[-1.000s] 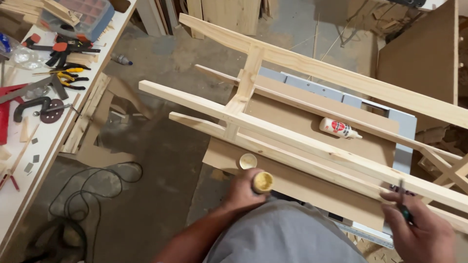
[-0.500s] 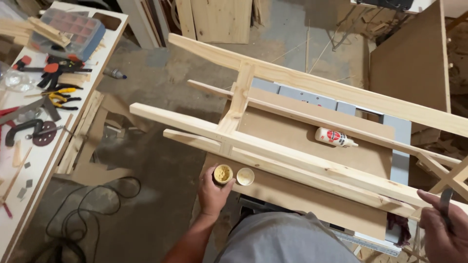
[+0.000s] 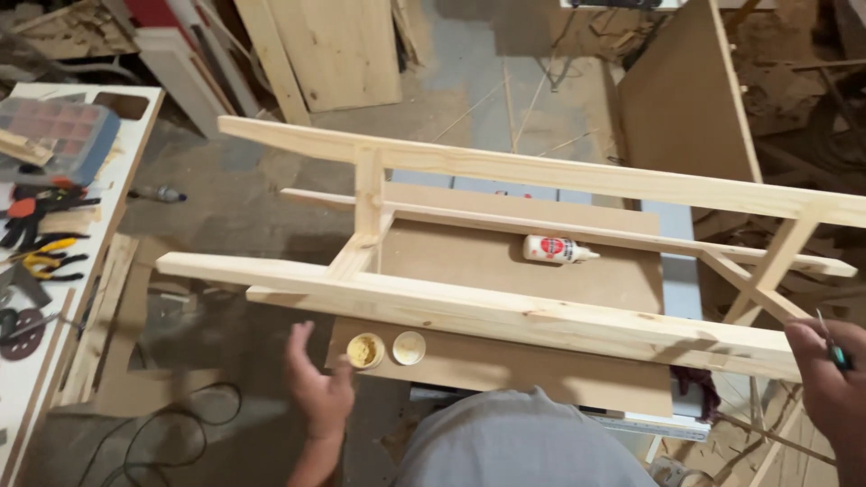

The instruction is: Applying wood filler to small holes and joints on a wooden frame

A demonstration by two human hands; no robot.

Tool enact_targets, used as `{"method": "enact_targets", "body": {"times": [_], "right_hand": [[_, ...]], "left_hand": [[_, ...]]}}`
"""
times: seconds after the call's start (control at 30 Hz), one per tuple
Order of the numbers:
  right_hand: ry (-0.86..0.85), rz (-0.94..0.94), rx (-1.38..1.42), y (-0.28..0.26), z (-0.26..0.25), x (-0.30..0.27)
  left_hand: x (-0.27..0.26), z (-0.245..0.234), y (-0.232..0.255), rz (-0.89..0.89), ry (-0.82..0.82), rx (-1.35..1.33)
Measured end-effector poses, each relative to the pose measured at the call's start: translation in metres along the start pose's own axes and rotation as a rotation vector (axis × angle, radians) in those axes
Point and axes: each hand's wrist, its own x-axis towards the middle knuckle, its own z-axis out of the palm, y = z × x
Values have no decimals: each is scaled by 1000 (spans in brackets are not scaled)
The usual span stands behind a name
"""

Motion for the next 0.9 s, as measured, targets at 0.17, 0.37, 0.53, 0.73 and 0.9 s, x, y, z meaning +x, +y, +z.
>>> {"method": "enact_targets", "body": {"times": [0.17,0.37,0.53,0.73,0.9], "right_hand": [[-9,-73,-43,-9,-11,52],[-144,-144,185,37,18,86],[-288,-382,-51,109,49,59],[-87,-719,161,116,79,24],[-113,-544,135,183,98,3]], "left_hand": [[59,-20,60,191,116,82],[103,-30,83,370,141,144],[99,-38,67,321,118,259],[91,-30,64,334,85,306],[98,-24,66,398,2,388]]}}
